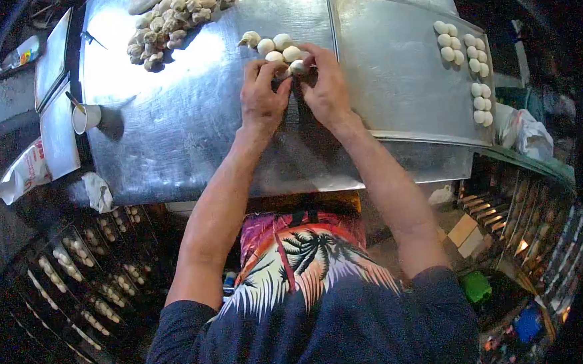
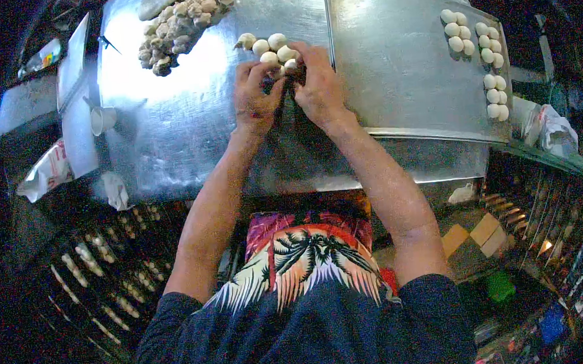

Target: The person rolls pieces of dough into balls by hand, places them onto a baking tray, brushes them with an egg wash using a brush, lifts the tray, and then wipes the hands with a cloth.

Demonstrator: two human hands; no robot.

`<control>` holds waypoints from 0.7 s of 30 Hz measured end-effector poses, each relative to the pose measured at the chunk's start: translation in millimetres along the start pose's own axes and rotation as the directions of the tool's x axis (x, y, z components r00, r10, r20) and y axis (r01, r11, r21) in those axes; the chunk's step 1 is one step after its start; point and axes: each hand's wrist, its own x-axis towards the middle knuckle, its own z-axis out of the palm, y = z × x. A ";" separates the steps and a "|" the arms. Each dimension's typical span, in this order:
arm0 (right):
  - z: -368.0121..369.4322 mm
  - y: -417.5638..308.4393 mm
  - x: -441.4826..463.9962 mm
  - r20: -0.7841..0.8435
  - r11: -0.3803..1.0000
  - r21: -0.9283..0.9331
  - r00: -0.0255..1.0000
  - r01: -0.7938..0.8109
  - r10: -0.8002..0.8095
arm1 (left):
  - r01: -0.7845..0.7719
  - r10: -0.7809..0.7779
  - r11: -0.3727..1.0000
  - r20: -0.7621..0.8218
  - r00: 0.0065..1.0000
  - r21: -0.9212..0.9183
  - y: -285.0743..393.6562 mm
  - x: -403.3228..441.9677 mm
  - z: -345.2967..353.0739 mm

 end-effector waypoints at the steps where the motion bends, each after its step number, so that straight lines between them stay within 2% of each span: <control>1: 0.9 0.4 0.2 0.012 0.999 0.033 1.000 -0.019 0.018 | -0.025 0.025 1.000 0.005 1.000 0.000 1.6 -0.2 0.4; 3: 2.0 -0.1 -2.3 -0.031 0.999 0.031 0.999 -0.036 0.037 | -0.082 0.082 0.997 0.009 0.997 -0.006 4.1 0.8 -0.7; 7: 10.0 -2.4 -3.0 -0.121 0.990 -0.027 0.984 -0.135 0.131 | -0.080 0.085 0.993 0.062 0.994 -0.088 -11.1 -1.1 -6.2; 10: 13.6 -11.4 5.7 -0.048 0.936 0.219 0.955 -0.276 0.292 | -0.121 0.125 0.990 0.066 0.990 -0.069 -13.9 5.2 -4.2; 13: 27.1 3.7 5.5 -0.154 0.918 0.358 0.959 -0.169 0.237 | -0.127 0.132 0.990 0.080 0.988 -0.063 -14.4 12.2 -12.2; 16: 39.6 -8.6 2.1 -0.167 0.977 0.169 0.973 -0.132 0.161 | -0.152 0.152 0.988 -0.014 0.988 -0.022 -24.9 29.4 -35.6; 17: 43.5 -8.0 3.1 -0.173 0.956 0.231 0.959 -0.180 0.223 | -0.126 0.126 0.992 -0.064 0.990 0.010 -33.6 42.7 -40.8; 18: 48.6 -12.3 2.9 -0.215 0.985 0.075 0.962 -0.157 0.170 | -0.095 0.099 0.995 -0.117 0.988 0.042 -42.5 55.0 -44.5; 19: 54.9 -18.1 7.2 -0.248 0.988 -0.083 0.963 -0.127 0.103 | -0.111 0.123 0.987 -0.103 0.987 0.112 -49.6 67.8 -45.8; 21: 75.5 -34.0 13.9 -0.295 0.903 -0.417 0.955 -0.102 -0.028 | -0.144 0.144 0.990 0.034 0.989 0.002 -80.8 86.4 -37.0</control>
